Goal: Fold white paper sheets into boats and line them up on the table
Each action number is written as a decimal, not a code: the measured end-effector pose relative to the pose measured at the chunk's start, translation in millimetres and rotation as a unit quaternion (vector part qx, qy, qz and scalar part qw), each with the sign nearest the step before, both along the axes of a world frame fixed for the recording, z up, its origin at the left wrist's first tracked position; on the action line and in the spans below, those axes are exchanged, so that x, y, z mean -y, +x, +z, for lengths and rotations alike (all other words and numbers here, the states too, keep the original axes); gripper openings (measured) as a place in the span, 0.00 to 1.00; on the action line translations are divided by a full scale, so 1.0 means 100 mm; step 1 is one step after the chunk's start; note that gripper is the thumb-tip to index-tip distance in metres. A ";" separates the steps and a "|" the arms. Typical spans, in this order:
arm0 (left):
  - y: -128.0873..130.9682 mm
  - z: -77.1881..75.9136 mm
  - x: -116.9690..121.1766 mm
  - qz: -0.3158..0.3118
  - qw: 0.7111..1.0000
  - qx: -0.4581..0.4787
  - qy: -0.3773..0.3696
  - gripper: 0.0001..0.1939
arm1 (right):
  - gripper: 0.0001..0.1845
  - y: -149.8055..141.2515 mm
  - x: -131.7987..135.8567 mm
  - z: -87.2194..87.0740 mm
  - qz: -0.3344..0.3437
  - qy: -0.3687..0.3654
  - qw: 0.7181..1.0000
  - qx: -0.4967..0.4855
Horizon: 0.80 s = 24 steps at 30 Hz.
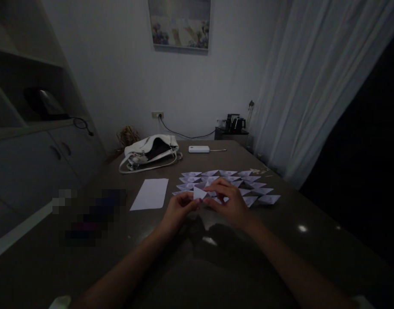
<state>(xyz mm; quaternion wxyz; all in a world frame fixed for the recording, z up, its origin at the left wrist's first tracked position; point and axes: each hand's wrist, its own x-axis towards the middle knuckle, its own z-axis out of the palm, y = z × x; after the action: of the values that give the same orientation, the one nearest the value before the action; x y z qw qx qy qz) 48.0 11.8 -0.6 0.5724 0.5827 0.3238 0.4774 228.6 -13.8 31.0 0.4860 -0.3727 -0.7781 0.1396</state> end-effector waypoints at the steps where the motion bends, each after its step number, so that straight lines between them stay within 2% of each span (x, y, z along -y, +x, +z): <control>1: 0.00 0.00 0.00 -0.002 1.000 -0.007 0.002 0.20 | 0.14 -0.02 0.00 0.00 0.011 -0.006 1.000 -0.010; 5: 0.01 0.00 0.02 -0.026 0.999 -0.044 0.008 0.20 | 0.08 -0.05 -0.03 -0.07 0.010 -0.041 0.998 -0.043; 8: -0.02 0.01 0.03 -0.028 0.997 -0.064 0.015 0.18 | 0.11 -0.03 -0.07 -0.09 0.002 -0.078 0.994 -0.072; 13: -0.11 0.11 0.05 -0.011 0.992 -0.088 0.087 0.25 | 0.16 0.00 -0.10 -0.07 0.026 -0.128 0.989 -0.074; 17: -0.13 0.16 0.07 -0.013 0.983 -0.117 0.138 0.19 | 0.16 -0.02 -0.10 -0.10 0.070 -0.183 0.977 -0.088; 21: -0.11 0.11 0.09 0.000 0.975 -0.142 0.169 0.16 | 0.18 -0.07 -0.06 -0.13 0.128 -0.233 0.956 -0.122; 24: -0.10 0.08 0.11 0.020 0.968 -0.145 0.204 0.12 | 0.18 -0.11 -0.03 -0.12 0.139 -0.245 0.951 -0.129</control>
<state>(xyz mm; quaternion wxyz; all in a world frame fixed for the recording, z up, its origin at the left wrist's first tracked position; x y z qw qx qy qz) 37.7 0.8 7.1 0.3786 0.7438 0.3104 0.4551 218.1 -11.0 18.5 0.4520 -0.3470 -0.6945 0.4394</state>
